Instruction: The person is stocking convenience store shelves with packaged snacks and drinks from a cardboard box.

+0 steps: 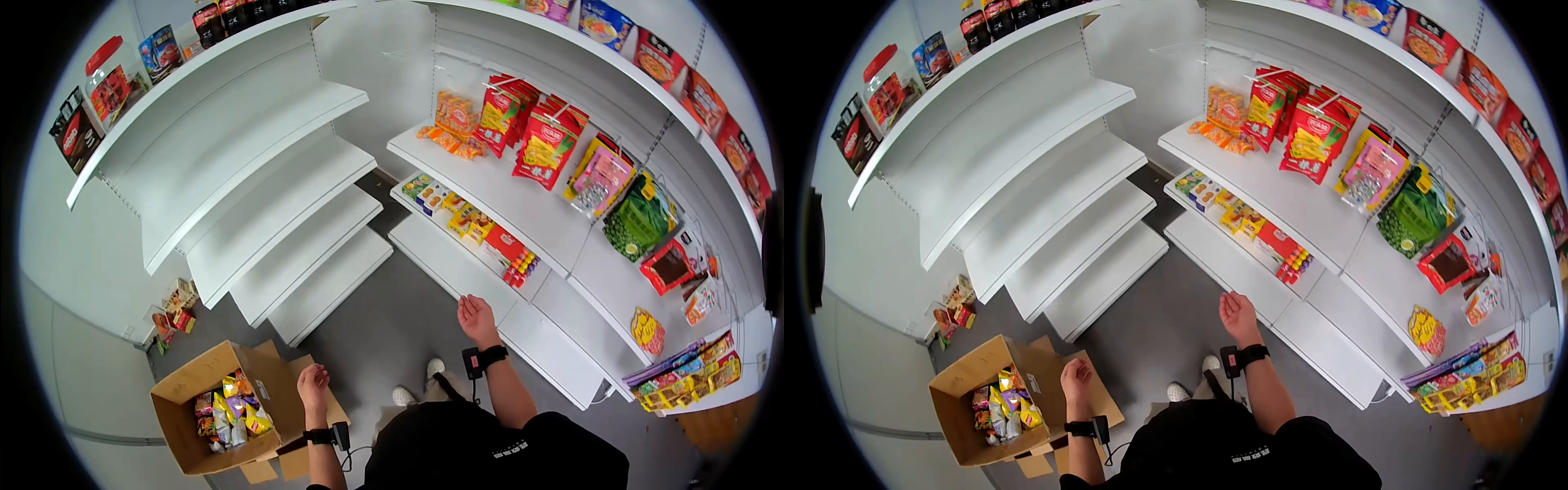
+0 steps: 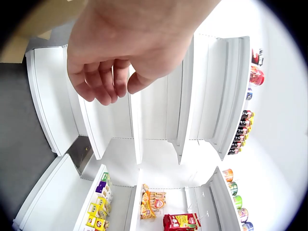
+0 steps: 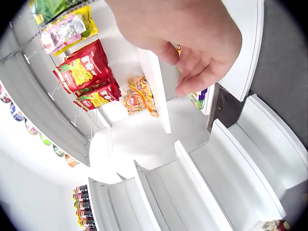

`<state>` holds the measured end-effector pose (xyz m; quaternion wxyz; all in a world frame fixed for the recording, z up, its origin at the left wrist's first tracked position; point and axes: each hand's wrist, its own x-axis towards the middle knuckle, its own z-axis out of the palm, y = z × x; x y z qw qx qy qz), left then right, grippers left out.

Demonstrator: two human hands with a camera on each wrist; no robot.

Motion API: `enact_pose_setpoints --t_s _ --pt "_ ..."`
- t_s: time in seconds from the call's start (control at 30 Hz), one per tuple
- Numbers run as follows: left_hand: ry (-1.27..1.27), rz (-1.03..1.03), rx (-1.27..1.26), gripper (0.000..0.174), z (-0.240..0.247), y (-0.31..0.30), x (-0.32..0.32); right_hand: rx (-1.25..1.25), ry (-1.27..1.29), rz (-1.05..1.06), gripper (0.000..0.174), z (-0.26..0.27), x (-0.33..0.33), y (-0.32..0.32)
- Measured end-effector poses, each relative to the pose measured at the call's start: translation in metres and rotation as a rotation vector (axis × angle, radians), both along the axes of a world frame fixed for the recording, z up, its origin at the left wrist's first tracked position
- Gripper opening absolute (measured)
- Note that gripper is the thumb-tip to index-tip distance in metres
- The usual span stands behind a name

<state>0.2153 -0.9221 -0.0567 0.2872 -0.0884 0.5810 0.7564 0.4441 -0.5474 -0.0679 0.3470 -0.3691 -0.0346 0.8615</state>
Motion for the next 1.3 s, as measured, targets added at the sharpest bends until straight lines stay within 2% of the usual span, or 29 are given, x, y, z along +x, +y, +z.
enact_pose_setpoints --t_s 0.2,0.4,0.6,0.7,0.97,1.3 --pt "0.039 0.081 -0.039 0.018 0.0 -0.035 0.044 0.009 0.005 0.044 0.011 0.009 0.037 -0.024" --pt "0.07 0.179 -0.034 0.016 0.018 -0.054 0.113 0.05 0.038 0.205 0.012 0.016 0.066 -0.042" --pt "0.065 0.176 -0.11 0.018 0.021 -0.101 0.179 -0.017 0.082 0.272 0.013 0.017 0.101 -0.083" --pt "0.02 0.267 -0.12 0.017 0.024 -0.13 0.204 -0.068 0.042 0.339 0.013 0.009 0.107 -0.108" --pt "-0.036 0.444 -0.182 0.017 0.011 -0.222 0.252 -0.084 0.027 0.55 0.015 0.011 0.068 -0.182" --pt "-0.051 0.599 -0.104 0.019 0.008 -0.324 0.231 -0.075 -0.001 0.72 0.017 0.024 -0.031 -0.293"
